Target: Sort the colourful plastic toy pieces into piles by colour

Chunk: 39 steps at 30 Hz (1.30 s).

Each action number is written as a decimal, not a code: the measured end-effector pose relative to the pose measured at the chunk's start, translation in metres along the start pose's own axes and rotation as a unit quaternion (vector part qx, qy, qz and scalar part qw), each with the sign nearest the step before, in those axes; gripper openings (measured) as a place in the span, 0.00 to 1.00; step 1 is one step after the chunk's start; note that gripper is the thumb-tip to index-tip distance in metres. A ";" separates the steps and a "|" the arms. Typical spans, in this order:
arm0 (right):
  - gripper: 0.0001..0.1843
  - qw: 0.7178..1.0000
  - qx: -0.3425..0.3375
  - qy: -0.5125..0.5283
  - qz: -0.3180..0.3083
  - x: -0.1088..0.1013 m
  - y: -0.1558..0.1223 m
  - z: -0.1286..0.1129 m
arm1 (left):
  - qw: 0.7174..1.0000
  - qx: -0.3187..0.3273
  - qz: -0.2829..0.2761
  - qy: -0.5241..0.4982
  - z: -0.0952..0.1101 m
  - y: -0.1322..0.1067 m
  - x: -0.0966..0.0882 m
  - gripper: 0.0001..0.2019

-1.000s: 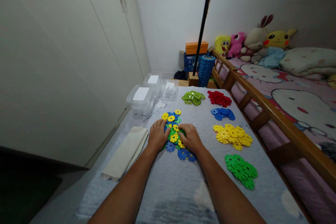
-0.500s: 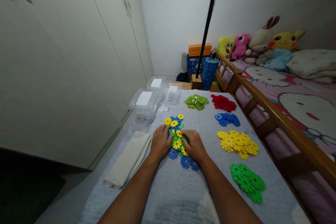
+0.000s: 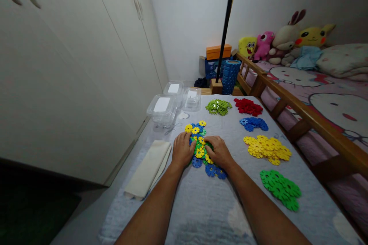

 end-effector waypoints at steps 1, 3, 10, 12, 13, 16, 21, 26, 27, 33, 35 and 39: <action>0.15 1.000 -0.001 0.000 0.000 0.000 0.000 0.000 | 1.000 -0.001 0.000 -0.002 0.000 0.000 0.000 0.18; 0.14 1.000 -0.002 0.000 0.000 0.000 0.000 0.001 | 1.000 -0.001 0.000 -0.007 0.001 0.000 -0.001 0.18; 0.15 1.000 -0.006 -0.005 0.002 0.001 0.000 0.002 | 1.000 -0.010 -0.003 -0.002 0.003 0.000 -0.003 0.18; 0.15 1.000 -0.008 -0.004 0.005 0.002 0.000 0.003 | 1.000 -0.013 -0.007 -0.001 0.003 0.001 -0.004 0.18; 0.15 1.000 -0.009 -0.004 0.006 0.003 0.000 0.004 | 1.000 -0.013 -0.008 -0.001 0.003 0.001 -0.004 0.18; 0.15 1.000 -0.011 -0.003 0.006 0.002 0.001 0.004 | 1.000 -0.016 -0.011 -0.007 0.003 0.001 -0.005 0.18; 0.16 1.000 -0.008 -0.004 -0.003 0.001 0.000 0.002 | 1.000 -0.016 -0.007 -0.009 0.005 0.000 -0.005 0.17; 0.15 1.000 -0.012 0.002 -0.001 0.003 -0.002 0.003 | 1.000 -0.012 -0.017 -0.003 0.006 -0.001 -0.004 0.19; 0.15 1.000 -0.012 0.003 0.001 0.003 -0.002 0.003 | 1.000 -0.011 -0.019 -0.003 0.005 -0.002 -0.004 0.19; 0.14 1.000 -0.009 -0.004 0.000 0.002 -0.002 0.001 | 1.000 -0.004 -0.010 -0.001 0.006 -0.003 -0.006 0.18; 0.14 1.000 -0.007 -0.009 0.000 0.001 -0.001 0.000 | 1.000 -0.001 -0.012 -0.003 0.008 -0.003 -0.006 0.18; 0.15 1.000 -0.006 -0.017 -0.001 0.002 0.001 0.000 | 1.000 -0.009 -0.016 -0.004 0.008 -0.001 -0.007 0.18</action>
Point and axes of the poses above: each hand's wrist, its own y-axis towards the middle knuckle, its own x-axis out of the palm, z = x × y, the point moved 6 cm from there along y, towards the middle knuckle, and after that the axes turned 10 degrees about x, right-handed, at the moved point
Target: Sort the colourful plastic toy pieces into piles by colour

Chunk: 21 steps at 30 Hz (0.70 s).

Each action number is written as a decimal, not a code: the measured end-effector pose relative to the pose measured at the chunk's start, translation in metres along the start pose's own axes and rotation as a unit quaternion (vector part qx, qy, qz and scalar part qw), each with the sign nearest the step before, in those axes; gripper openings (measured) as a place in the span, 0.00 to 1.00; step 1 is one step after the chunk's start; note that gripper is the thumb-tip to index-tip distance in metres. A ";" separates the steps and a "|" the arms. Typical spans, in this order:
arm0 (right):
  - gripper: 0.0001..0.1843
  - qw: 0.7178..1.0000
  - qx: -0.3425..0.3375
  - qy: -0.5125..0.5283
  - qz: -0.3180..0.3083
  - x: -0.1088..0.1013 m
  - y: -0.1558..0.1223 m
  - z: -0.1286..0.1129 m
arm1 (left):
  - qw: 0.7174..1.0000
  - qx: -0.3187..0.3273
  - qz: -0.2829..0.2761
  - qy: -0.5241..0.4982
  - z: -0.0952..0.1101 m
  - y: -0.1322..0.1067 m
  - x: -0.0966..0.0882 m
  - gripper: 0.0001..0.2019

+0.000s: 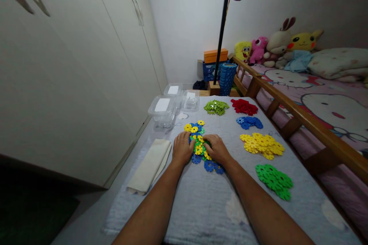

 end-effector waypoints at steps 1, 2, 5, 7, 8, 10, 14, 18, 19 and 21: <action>0.15 1.000 -0.001 -0.001 0.000 0.000 0.000 0.000 | 1.000 -0.002 0.000 -0.002 -0.001 0.001 0.000 0.18; 0.15 1.000 -0.001 -0.003 0.002 0.001 0.000 0.000 | 1.000 -0.004 0.001 -0.005 -0.001 0.001 0.000 0.18; 0.14 1.000 -0.003 -0.008 0.008 0.001 0.000 0.001 | 1.000 -0.007 0.006 -0.023 -0.004 0.001 0.000 0.17; 0.14 1.000 -0.006 -0.009 0.010 0.001 0.000 0.001 | 0.999 -0.009 0.009 -0.035 -0.005 0.001 0.000 0.17; 0.14 1.000 -0.009 -0.010 0.008 0.001 -0.001 0.001 | 0.999 -0.009 0.010 -0.039 -0.005 0.001 0.000 0.17; 0.15 1.000 -0.013 -0.011 0.004 0.002 -0.001 0.001 | 0.999 -0.010 0.010 -0.040 -0.005 0.001 0.000 0.17; 0.18 1.000 -0.010 -0.006 0.002 0.004 -0.001 0.002 | 1.000 -0.005 0.009 -0.029 -0.004 0.000 0.002 0.18; 0.21 0.999 -0.030 0.039 -0.005 0.007 0.001 0.002 | 0.999 0.011 0.005 -0.031 -0.003 0.000 0.003 0.19; 0.21 0.998 -0.035 0.052 -0.006 0.007 0.002 0.002 | 0.999 0.013 0.006 -0.040 -0.003 0.000 0.003 0.19; 0.20 0.997 -0.034 0.068 0.001 0.006 0.004 0.003 | 0.998 0.013 0.013 -0.062 -0.004 0.000 0.002 0.18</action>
Point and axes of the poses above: each hand's wrist, its own y-axis towards the middle knuckle, its own x-axis out of the palm, z = x × y, the point moved 6 cm from there along y, towards the middle knuckle, and after that the axes turned 10 degrees about x, right-handed, at the moved point
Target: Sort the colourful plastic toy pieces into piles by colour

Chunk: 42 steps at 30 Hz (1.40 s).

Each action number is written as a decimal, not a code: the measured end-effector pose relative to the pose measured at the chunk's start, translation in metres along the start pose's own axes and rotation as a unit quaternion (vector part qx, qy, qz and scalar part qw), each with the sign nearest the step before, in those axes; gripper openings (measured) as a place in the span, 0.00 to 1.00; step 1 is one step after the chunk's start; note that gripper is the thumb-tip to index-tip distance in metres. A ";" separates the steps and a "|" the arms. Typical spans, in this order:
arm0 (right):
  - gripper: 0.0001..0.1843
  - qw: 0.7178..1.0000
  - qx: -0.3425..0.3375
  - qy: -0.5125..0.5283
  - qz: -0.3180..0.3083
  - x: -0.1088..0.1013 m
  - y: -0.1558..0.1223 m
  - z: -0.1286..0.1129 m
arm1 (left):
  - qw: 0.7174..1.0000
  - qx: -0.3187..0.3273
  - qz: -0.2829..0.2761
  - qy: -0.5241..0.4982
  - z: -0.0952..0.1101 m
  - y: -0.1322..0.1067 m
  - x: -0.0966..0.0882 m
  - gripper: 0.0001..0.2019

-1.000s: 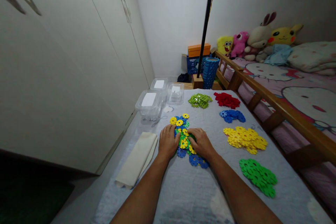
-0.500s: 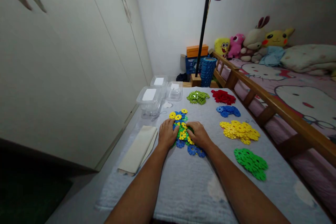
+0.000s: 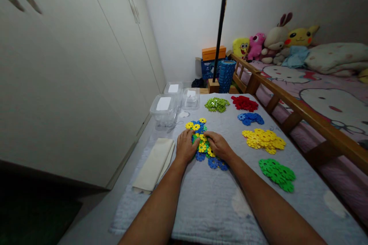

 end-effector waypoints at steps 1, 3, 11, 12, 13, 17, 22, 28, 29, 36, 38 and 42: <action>0.20 1.000 0.005 0.000 0.010 -0.002 0.000 0.001 | 1.000 -0.004 0.009 -0.011 -0.001 0.001 -0.001 0.18; 0.19 0.999 0.020 -0.013 0.033 -0.005 0.000 0.004 | 0.999 -0.021 0.030 -0.018 -0.002 0.003 -0.004 0.19; 0.14 0.995 0.077 -0.062 0.028 -0.009 0.019 0.009 | 0.993 -0.112 -0.021 0.037 -0.015 0.035 0.000 0.30; 0.14 0.994 0.086 -0.065 0.032 -0.009 0.028 0.011 | 0.992 -0.110 -0.039 0.039 -0.017 0.040 0.003 0.31; 0.15 0.992 0.096 -0.067 0.035 -0.009 0.039 0.014 | 0.992 -0.103 -0.059 0.041 -0.019 0.045 0.005 0.32; 0.25 0.985 0.148 -0.087 0.019 0.002 0.081 0.026 | 0.993 -0.047 -0.102 0.024 -0.018 0.058 0.011 0.30; 0.31 0.982 0.157 -0.092 -0.050 0.022 0.101 0.021 | 0.992 -0.009 -0.121 -0.025 -0.011 0.059 0.010 0.30; 0.30 0.971 0.164 0.144 -0.095 0.022 0.076 0.008 | 0.985 0.052 -0.058 -0.152 0.003 0.051 0.007 0.30; 0.31 0.965 0.170 0.180 -0.083 0.018 0.070 0.009 | 0.983 0.057 -0.049 -0.167 0.005 0.048 0.006 0.30; 0.35 0.990 0.113 0.086 -0.024 -0.024 0.002 0.010 | 0.976 0.122 -0.100 -0.147 0.024 0.011 -0.016 0.36; 0.44 0.995 0.093 -0.024 -0.034 -0.027 -0.027 0.011 | 0.982 0.105 -0.129 -0.083 0.019 -0.002 -0.020 0.45; 0.70 0.981 0.078 -0.163 -0.071 -0.018 -0.073 0.016 | 0.983 0.042 -0.176 0.004 0.005 -0.023 -0.014 0.65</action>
Point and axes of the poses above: each hand's wrist, its own y-axis towards the middle knuckle, its own x-axis out of the palm, z = x × y, the point moved 6 cm from there along y, towards the middle knuckle, and after that the axes turned 10 degrees about x, right-handed, at the moved point
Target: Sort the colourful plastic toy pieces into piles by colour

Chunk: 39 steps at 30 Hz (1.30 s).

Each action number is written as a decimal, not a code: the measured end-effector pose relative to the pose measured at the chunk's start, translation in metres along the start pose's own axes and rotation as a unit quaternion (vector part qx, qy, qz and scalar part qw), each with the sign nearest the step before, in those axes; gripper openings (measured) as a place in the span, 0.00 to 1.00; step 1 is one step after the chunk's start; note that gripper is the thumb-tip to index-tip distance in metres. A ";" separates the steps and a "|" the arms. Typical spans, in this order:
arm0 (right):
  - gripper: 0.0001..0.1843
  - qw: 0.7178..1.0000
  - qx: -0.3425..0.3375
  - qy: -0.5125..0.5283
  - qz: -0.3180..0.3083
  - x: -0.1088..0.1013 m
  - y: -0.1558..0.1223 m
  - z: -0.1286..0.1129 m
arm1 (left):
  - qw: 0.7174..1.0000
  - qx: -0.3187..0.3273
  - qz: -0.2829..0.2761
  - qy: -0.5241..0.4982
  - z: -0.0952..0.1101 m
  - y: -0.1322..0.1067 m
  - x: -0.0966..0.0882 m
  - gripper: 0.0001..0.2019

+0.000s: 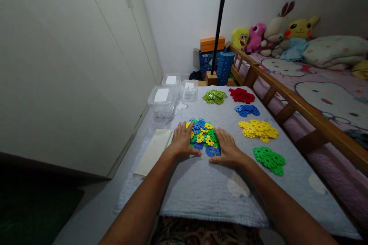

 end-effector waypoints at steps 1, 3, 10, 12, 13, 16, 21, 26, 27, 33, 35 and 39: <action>0.72 1.000 -0.005 -0.014 0.002 0.003 -0.005 -0.001 | 1.000 -0.012 -0.004 0.008 -0.002 -0.002 0.004 0.68; 0.72 0.999 -0.018 -0.025 0.016 0.007 -0.007 -0.005 | 1.000 -0.016 0.003 0.015 -0.001 -0.004 0.009 0.68; 0.39 0.997 -0.007 -0.019 0.081 -0.002 0.008 -0.018 | 0.997 0.055 0.057 0.012 0.012 -0.002 0.007 0.56; 0.31 0.996 -0.002 -0.015 0.093 -0.005 0.010 -0.019 | 0.996 0.061 0.067 0.012 0.012 -0.004 0.007 0.53; 0.28 0.995 0.000 -0.013 0.097 -0.006 0.011 -0.020 | 0.995 0.063 0.073 0.011 0.012 -0.004 0.007 0.52; 0.20 0.994 0.012 -0.009 0.106 -0.011 0.016 -0.022 | 0.994 0.068 0.083 0.006 0.013 -0.005 0.008 0.48; 0.13 0.994 0.023 -0.015 0.103 -0.017 0.026 -0.026 | 0.992 0.074 0.099 -0.001 0.014 -0.006 0.007 0.44; 0.10 0.989 0.058 0.057 0.124 -0.025 0.034 -0.018 | 0.990 0.080 0.119 -0.015 0.016 -0.007 0.005 0.41; 0.10 0.985 0.068 0.081 0.133 -0.028 0.037 -0.017 | 0.989 0.080 0.121 -0.019 0.016 -0.007 0.005 0.41; 0.08 0.977 0.073 0.133 0.147 -0.034 0.060 -0.046 | 0.982 0.093 0.150 -0.068 0.015 -0.006 0.005 0.48; 0.06 0.982 0.057 0.120 0.132 -0.029 0.065 -0.062 | 0.975 0.103 0.170 -0.096 0.014 -0.006 0.004 0.56; 0.07 0.981 -0.001 0.155 0.119 -0.024 0.065 -0.079 | 0.970 0.116 0.183 -0.112 0.014 -0.006 0.004 0.65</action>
Point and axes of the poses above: each hand's wrist, its own y-axis towards the middle knuckle, its own x-axis out of the palm, z = x × y, the point moved 6 cm from there along y, towards the middle knuckle, and after that the axes turned 10 degrees about x, right-handed, at the moved point
